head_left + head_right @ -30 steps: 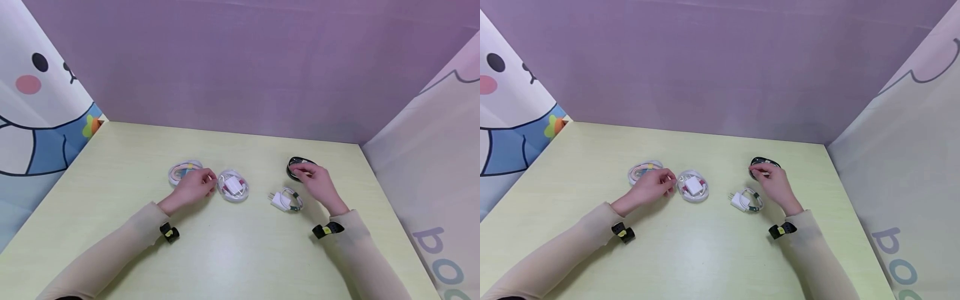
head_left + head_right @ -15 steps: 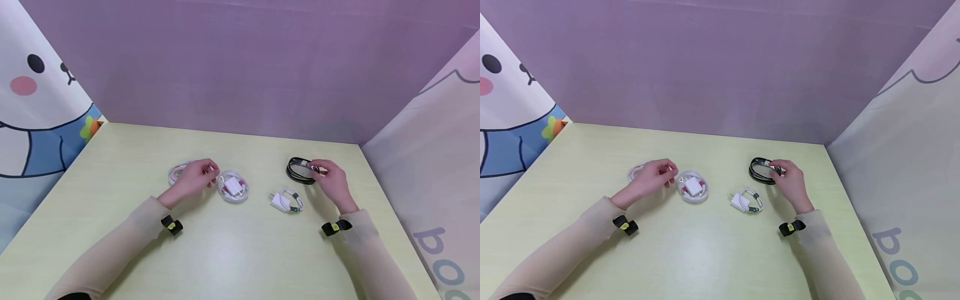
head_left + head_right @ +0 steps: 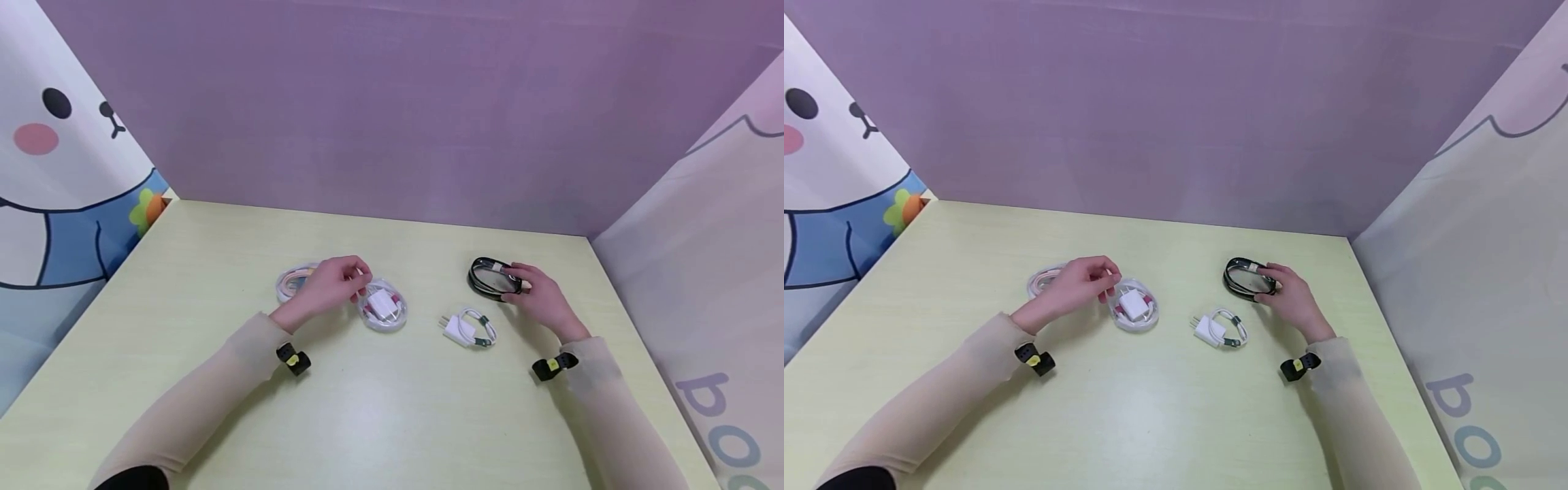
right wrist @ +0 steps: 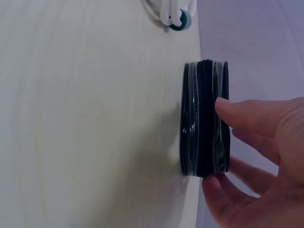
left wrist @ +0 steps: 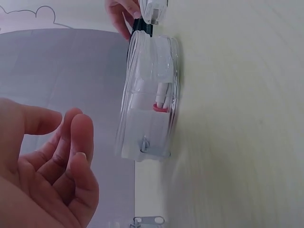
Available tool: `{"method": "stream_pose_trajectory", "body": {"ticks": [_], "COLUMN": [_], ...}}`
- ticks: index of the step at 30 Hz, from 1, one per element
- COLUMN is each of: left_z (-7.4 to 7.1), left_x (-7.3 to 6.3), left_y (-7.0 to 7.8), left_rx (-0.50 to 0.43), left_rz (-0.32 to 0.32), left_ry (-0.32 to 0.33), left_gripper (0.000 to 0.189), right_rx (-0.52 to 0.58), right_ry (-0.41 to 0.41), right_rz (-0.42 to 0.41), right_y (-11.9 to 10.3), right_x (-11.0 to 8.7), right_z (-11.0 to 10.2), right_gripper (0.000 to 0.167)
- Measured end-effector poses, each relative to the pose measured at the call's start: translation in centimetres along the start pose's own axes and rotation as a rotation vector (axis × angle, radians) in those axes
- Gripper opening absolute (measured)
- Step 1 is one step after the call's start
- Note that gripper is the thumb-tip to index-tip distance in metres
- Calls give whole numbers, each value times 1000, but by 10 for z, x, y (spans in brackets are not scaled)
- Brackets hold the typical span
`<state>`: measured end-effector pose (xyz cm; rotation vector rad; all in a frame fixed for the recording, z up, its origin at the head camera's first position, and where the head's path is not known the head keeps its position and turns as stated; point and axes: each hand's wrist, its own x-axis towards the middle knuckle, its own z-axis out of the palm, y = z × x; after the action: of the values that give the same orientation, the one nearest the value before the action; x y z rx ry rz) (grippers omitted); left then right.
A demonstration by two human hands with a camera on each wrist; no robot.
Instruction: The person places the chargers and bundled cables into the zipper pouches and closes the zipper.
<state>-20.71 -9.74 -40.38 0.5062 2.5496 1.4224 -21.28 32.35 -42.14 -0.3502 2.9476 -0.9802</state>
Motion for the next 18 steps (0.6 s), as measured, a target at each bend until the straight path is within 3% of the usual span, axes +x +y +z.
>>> {"method": "stream_pose_trajectory", "body": {"ticks": [8, 18], "left_z": [8, 34], "left_x": [7, 24], "left_y": [9, 26], "left_rx": [10, -21], "left_rz": [40, 101], "left_ry": [-57, -187], "left_gripper": [17, 20], "right_rx": [-75, -87], "right_ry": [-12, -11], "right_rz": [-19, -34], "right_y": [-4, -6], "right_x": [-4, -12], "right_z": [-1, -1], "right_gripper": [55, 50]}}
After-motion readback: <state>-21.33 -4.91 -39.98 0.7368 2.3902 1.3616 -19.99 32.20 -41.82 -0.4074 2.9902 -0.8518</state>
